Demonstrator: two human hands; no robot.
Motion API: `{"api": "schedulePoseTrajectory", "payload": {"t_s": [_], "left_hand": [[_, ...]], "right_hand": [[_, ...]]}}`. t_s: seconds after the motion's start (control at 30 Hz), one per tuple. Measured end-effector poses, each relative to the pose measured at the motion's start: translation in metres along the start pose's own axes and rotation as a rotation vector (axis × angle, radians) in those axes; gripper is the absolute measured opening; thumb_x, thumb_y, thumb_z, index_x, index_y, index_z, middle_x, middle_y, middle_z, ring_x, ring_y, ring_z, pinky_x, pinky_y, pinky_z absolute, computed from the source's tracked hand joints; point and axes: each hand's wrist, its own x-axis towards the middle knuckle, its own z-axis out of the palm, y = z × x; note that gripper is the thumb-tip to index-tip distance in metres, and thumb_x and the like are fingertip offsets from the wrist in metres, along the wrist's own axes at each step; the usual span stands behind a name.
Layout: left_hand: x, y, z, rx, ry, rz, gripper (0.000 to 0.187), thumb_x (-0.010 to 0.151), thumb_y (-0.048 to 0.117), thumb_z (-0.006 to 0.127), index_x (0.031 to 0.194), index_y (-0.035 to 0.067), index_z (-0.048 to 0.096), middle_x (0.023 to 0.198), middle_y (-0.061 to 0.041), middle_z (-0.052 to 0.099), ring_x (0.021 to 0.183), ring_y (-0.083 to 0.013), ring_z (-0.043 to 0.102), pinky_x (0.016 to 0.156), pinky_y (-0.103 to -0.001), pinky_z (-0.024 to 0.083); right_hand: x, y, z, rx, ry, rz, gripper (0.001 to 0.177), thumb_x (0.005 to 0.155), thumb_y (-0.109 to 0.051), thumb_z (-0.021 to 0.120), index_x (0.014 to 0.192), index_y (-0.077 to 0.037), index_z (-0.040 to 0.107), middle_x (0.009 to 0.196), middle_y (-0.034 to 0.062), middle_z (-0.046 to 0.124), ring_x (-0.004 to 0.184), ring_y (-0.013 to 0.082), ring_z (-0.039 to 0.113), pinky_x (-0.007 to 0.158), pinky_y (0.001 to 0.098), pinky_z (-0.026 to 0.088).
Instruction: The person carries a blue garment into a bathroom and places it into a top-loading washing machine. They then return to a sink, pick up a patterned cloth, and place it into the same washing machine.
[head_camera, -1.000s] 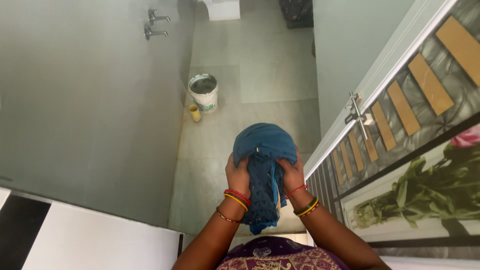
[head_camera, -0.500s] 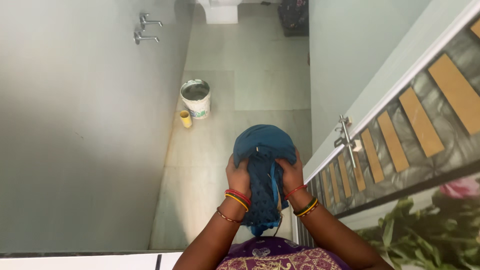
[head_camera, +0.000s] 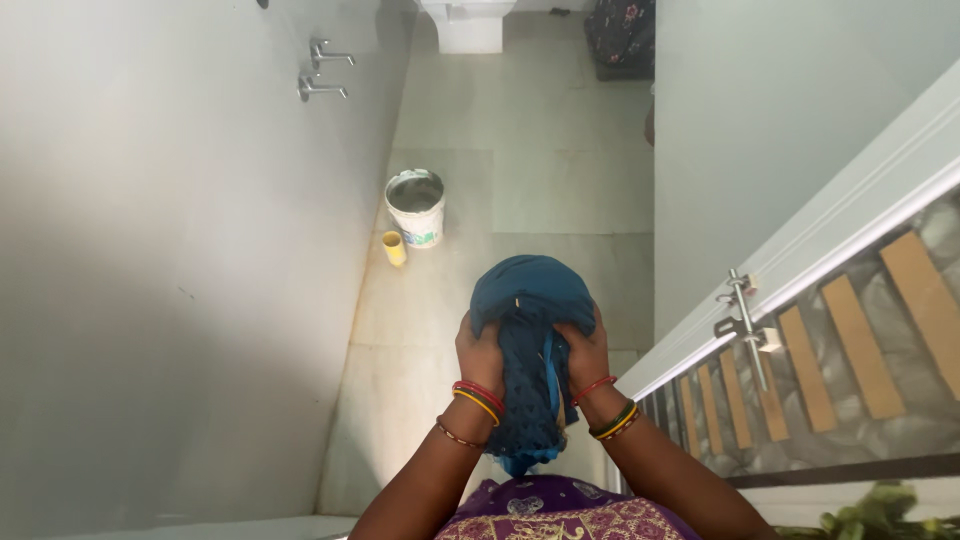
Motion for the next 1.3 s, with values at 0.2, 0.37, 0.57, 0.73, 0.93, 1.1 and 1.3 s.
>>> {"api": "schedulePoseTrajectory", "payload": {"t_s": [0.2, 0.37, 0.57, 0.73, 0.93, 1.1, 1.3], "left_hand": [[0.032, 0.008, -0.010, -0.011, -0.032, 0.055, 0.028, 0.099, 0.005, 0.055, 0.125, -0.004, 0.063, 0.115, -0.012, 0.070, 0.103, -0.0211, 0.064, 0.091, -0.032, 0.052], [0.046, 0.007, 0.002, -0.021, -0.008, 0.034, 0.029, 0.098, 0.004, 0.055, 0.125, -0.003, 0.063, 0.114, -0.011, 0.070, 0.102, -0.0208, 0.064, 0.091, -0.032, 0.052], [0.047, -0.009, 0.024, -0.031, -0.018, 0.059, 0.030, 0.098, 0.004, 0.054, 0.126, -0.004, 0.063, 0.114, -0.010, 0.070, 0.102, -0.0199, 0.064, 0.091, -0.031, 0.052], [0.052, -0.021, 0.042, -0.032, 0.010, 0.046, 0.030, 0.098, 0.006, 0.056, 0.125, -0.003, 0.063, 0.113, -0.010, 0.070, 0.101, -0.0197, 0.065, 0.090, -0.031, 0.052], [0.070, -0.026, 0.053, -0.033, 0.018, 0.048, 0.030, 0.098, 0.007, 0.057, 0.126, -0.004, 0.063, 0.114, -0.011, 0.070, 0.102, -0.0196, 0.064, 0.090, -0.030, 0.052], [0.101, -0.022, 0.049, -0.010, 0.042, -0.006, 0.032, 0.097, 0.007, 0.057, 0.127, -0.003, 0.063, 0.114, -0.010, 0.071, 0.101, -0.0201, 0.065, 0.090, -0.031, 0.052], [0.167, -0.023, 0.041, 0.167, 0.028, 0.107, 0.032, 0.097, 0.006, 0.058, 0.127, -0.003, 0.063, 0.116, -0.010, 0.072, 0.104, -0.0191, 0.066, 0.092, -0.029, 0.052]], "right_hand": [[0.021, 0.015, 0.022, -0.014, -0.020, -0.034, 0.057, 0.084, 0.005, 0.060, 0.141, 0.000, 0.050, 0.123, 0.0123, 0.066, 0.113, 0.0241, 0.063, 0.100, 0.0345, 0.052], [0.040, 0.015, 0.019, -0.037, -0.014, -0.059, 0.058, 0.084, 0.006, 0.062, 0.141, 0.000, 0.051, 0.125, 0.0121, 0.065, 0.115, 0.0233, 0.062, 0.101, 0.0341, 0.051], [0.054, 0.003, -0.004, -0.056, -0.041, -0.083, 0.055, 0.085, 0.006, 0.062, 0.139, 0.001, 0.054, 0.124, 0.0124, 0.067, 0.114, 0.0233, 0.064, 0.102, 0.0341, 0.051], [0.066, -0.006, -0.015, -0.042, -0.046, -0.096, 0.055, 0.084, 0.006, 0.062, 0.138, 0.001, 0.055, 0.123, 0.0114, 0.067, 0.113, 0.0226, 0.064, 0.101, 0.0330, 0.051], [0.084, -0.008, -0.016, -0.062, -0.045, -0.106, 0.053, 0.086, 0.004, 0.063, 0.138, 0.002, 0.055, 0.124, 0.0124, 0.066, 0.114, 0.0230, 0.063, 0.102, 0.0329, 0.050], [0.108, 0.007, -0.003, -0.017, -0.027, -0.058, 0.054, 0.085, 0.003, 0.062, 0.138, 0.000, 0.053, 0.124, 0.0119, 0.066, 0.114, 0.0231, 0.063, 0.102, 0.0335, 0.051], [0.157, 0.038, 0.018, -0.122, -0.015, -0.204, 0.048, 0.086, 0.003, 0.063, 0.134, 0.003, 0.056, 0.122, 0.0130, 0.067, 0.113, 0.0232, 0.064, 0.101, 0.0337, 0.052]]}}
